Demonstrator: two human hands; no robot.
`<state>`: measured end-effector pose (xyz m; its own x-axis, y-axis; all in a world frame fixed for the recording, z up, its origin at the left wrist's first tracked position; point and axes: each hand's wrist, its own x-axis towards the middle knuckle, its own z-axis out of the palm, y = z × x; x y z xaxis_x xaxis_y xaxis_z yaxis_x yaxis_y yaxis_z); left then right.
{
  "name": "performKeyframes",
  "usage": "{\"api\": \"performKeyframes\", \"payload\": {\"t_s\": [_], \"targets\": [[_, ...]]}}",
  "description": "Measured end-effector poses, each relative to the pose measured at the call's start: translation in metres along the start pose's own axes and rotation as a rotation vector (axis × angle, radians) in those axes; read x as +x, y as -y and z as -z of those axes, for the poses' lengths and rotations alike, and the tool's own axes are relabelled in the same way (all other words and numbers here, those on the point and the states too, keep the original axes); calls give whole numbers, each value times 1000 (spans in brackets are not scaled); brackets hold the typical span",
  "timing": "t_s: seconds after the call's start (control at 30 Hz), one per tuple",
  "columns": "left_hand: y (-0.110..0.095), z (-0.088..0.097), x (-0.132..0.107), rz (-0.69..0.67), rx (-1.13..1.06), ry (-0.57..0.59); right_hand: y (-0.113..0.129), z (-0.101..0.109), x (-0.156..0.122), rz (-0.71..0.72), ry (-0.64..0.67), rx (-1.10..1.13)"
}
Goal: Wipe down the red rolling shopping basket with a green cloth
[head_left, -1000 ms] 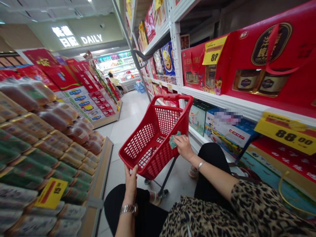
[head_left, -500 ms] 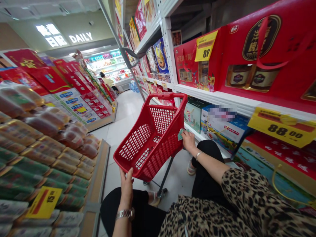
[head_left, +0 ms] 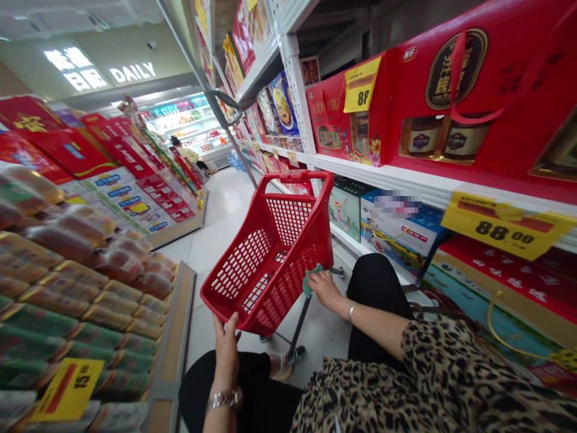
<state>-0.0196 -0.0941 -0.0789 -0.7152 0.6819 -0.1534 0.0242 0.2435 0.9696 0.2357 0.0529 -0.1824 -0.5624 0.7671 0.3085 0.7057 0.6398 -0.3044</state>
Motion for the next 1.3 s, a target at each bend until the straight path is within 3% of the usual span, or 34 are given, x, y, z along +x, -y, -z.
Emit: {"api": "performKeyframes", "payload": {"t_s": [0.17, 0.37, 0.63, 0.83, 0.93, 1.03, 1.3], "targets": [[2, 2, 3, 8, 16, 2, 16, -4, -6, 107, 58, 65], [5, 4, 8, 10, 43, 13, -25, 16, 12, -93, -3, 67], [2, 2, 4, 1, 26, 1, -98, 61, 46, -477, -324, 106], [3, 3, 6, 16, 11, 26, -127, 93, 88, -544, -617, 220], [3, 2, 5, 11, 9, 25, -126, 88, 97, -541, -680, 271], [1, 1, 2, 2, 16, 1, -117, 69, 92, -569, -670, 297], [0, -3, 0, 17, -5, -32, -93, 16, 51, -737, -401, 272]]}}
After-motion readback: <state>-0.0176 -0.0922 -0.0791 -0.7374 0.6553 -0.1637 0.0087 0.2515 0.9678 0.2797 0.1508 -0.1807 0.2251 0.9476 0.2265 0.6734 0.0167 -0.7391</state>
